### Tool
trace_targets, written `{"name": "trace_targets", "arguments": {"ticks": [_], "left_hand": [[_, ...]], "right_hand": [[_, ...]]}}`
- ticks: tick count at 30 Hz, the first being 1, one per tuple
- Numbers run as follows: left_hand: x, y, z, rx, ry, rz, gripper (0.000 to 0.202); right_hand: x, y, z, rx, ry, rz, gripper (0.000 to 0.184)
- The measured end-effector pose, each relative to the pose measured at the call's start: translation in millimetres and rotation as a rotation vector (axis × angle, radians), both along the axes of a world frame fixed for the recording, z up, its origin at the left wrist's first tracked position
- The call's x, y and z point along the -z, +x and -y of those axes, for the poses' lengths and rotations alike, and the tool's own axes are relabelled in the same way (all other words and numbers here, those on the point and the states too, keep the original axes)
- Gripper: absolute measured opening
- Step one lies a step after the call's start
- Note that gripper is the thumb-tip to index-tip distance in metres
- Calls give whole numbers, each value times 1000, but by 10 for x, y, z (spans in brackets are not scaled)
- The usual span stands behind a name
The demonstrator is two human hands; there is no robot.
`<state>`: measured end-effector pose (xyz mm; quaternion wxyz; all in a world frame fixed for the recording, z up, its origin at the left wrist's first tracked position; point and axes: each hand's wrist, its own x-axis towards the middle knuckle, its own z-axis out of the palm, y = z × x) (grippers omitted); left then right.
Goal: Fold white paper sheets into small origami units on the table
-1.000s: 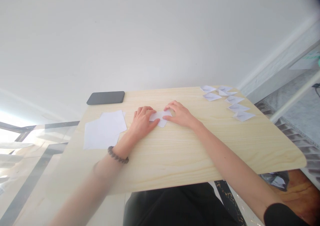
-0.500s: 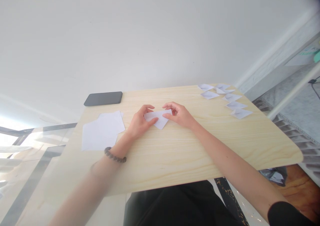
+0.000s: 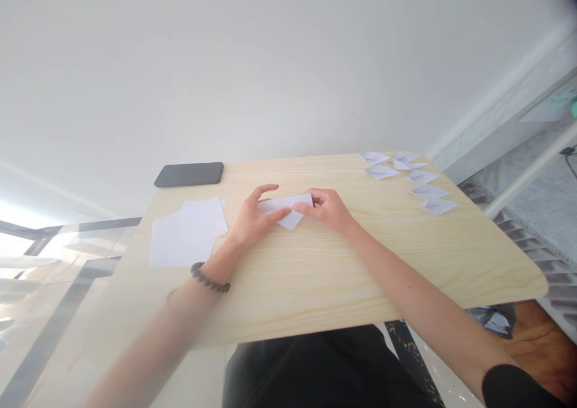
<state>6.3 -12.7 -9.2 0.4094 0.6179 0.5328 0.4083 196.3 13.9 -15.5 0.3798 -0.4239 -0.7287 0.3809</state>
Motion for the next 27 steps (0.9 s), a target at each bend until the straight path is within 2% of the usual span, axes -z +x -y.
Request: {"name": "trace_targets", "arguments": {"ticks": [4, 10, 14, 27], "left_hand": [[-13, 15, 26, -22, 25, -8, 50], [-17, 52, 36, -47, 77, -10, 47], [-21, 70, 41, -84, 97, -45, 46], [14, 5, 2, -32, 145, -54, 33]], "right_hand": [[0, -19, 19, -18, 32, 50, 30], [-21, -41, 42, 30, 129, 106, 31], [-62, -19, 43, 6, 176, 112, 32], [-104, 171, -28, -23, 114, 91, 35]]}}
